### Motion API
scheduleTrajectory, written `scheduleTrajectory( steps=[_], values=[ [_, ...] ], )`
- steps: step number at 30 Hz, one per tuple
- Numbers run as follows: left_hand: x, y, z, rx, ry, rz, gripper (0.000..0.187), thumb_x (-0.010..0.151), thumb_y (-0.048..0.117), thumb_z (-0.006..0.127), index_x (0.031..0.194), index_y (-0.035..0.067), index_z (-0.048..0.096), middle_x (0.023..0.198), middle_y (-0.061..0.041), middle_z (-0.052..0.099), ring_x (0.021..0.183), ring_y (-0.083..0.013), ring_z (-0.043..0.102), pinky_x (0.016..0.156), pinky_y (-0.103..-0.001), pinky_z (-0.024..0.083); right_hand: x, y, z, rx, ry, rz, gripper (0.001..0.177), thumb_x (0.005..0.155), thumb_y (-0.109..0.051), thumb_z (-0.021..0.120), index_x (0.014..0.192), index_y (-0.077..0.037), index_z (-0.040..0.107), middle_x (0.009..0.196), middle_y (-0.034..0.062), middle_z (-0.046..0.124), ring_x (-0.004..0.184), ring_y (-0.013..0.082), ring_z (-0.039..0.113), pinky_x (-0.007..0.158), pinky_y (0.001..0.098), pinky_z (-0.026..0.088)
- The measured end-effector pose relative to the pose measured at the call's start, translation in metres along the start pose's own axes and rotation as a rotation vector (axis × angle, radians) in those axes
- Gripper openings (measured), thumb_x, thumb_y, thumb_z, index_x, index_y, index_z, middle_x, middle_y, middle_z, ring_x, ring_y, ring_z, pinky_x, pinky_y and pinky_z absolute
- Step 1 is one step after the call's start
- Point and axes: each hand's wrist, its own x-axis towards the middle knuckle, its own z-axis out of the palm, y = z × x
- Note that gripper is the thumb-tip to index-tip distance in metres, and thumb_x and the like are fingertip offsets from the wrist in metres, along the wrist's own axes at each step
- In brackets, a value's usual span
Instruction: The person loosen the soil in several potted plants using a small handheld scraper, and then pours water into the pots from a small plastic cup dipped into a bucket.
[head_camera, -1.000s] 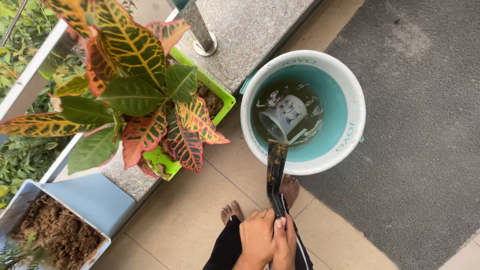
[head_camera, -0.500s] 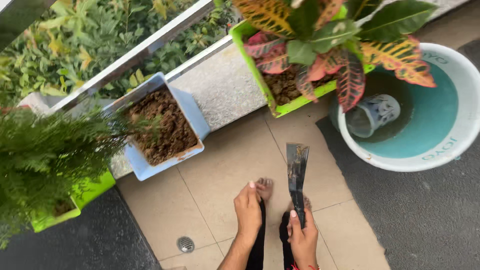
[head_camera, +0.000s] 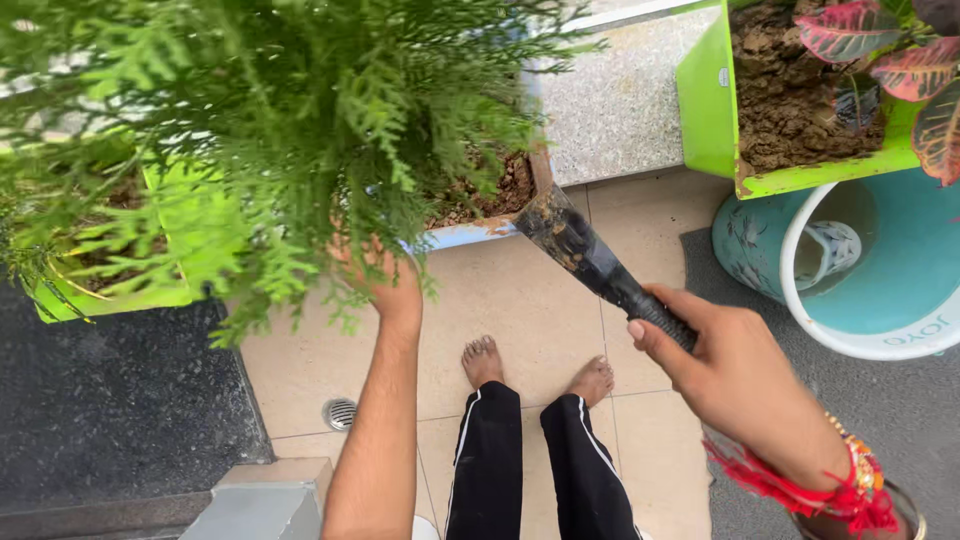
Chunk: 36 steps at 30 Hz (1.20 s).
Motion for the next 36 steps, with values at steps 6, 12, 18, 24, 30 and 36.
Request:
scheduleTrajectory(
  steps=[6,12,18,24,30,36],
  values=[
    [0.028,-0.014,0.060,-0.082,-0.372,-0.117,0.028,0.098,0.023,0.066,0.119,0.005,0.069,0.117,-0.011,0.067,0.108,-0.0271,0.061,0.094,-0.042,0.048,0.024,-0.052,-0.005,-0.259,0.316,-0.540,0.037,0.084,-0.032,0.073,0.108,-0.004,0.077,0.087,0.0218,0.068,0.073,0.0401,0.066,0.067,0.0479,0.053],
    [0.031,-0.018,0.063,0.290,-0.186,-0.260,0.035,0.090,0.031,0.073,0.117,0.010,0.073,0.121,-0.007,0.070,0.118,-0.0276,0.060,0.104,-0.045,0.046,0.067,-0.057,0.014,-0.401,0.157,-0.278,0.032,0.094,-0.033,0.067,0.107,-0.005,0.076,0.079,0.0254,0.068,0.083,0.0465,0.066,0.076,0.0531,0.051],
    [0.016,-0.028,0.084,0.073,-0.151,-0.311,0.052,0.088,0.033,0.068,0.133,0.009,0.059,0.132,-0.006,0.067,0.124,-0.0260,0.060,0.110,-0.045,0.046,0.096,-0.074,0.012,-0.232,-0.165,0.055,0.058,0.098,-0.052,0.064,0.097,0.006,0.066,0.064,0.0127,0.058,0.059,0.0284,0.061,0.058,0.0464,0.051],
    [0.025,-0.043,0.084,-0.050,-0.210,-0.268,0.064,0.091,0.034,0.061,0.147,0.008,0.046,0.137,-0.007,0.063,0.122,-0.0244,0.063,0.108,-0.044,0.049,0.114,-0.069,0.040,0.079,-0.158,-0.010,0.044,0.085,-0.045,0.081,0.098,-0.013,0.054,0.060,0.0052,0.057,0.050,0.0157,0.051,0.044,0.0352,0.045],
    [0.032,-0.016,0.078,-0.049,-0.290,-0.204,0.062,0.090,0.034,0.062,0.145,0.008,0.048,0.134,-0.007,0.064,0.119,-0.0249,0.064,0.106,-0.044,0.050,0.131,-0.054,0.037,0.055,-0.263,-0.165,0.037,0.080,-0.027,0.084,0.075,0.002,0.060,0.050,0.0064,0.053,0.041,0.0161,0.050,0.039,0.0361,0.039],
    [0.031,-0.027,0.064,-0.019,-0.326,-0.191,0.060,0.090,0.035,0.063,0.142,0.009,0.049,0.131,-0.008,0.065,0.117,-0.0254,0.064,0.104,-0.044,0.050,0.077,-0.022,0.029,0.339,-0.305,-0.003,0.027,0.082,-0.020,0.081,0.088,-0.002,0.061,0.052,0.0048,0.050,0.041,0.0165,0.044,0.039,0.0361,0.033]
  ],
)
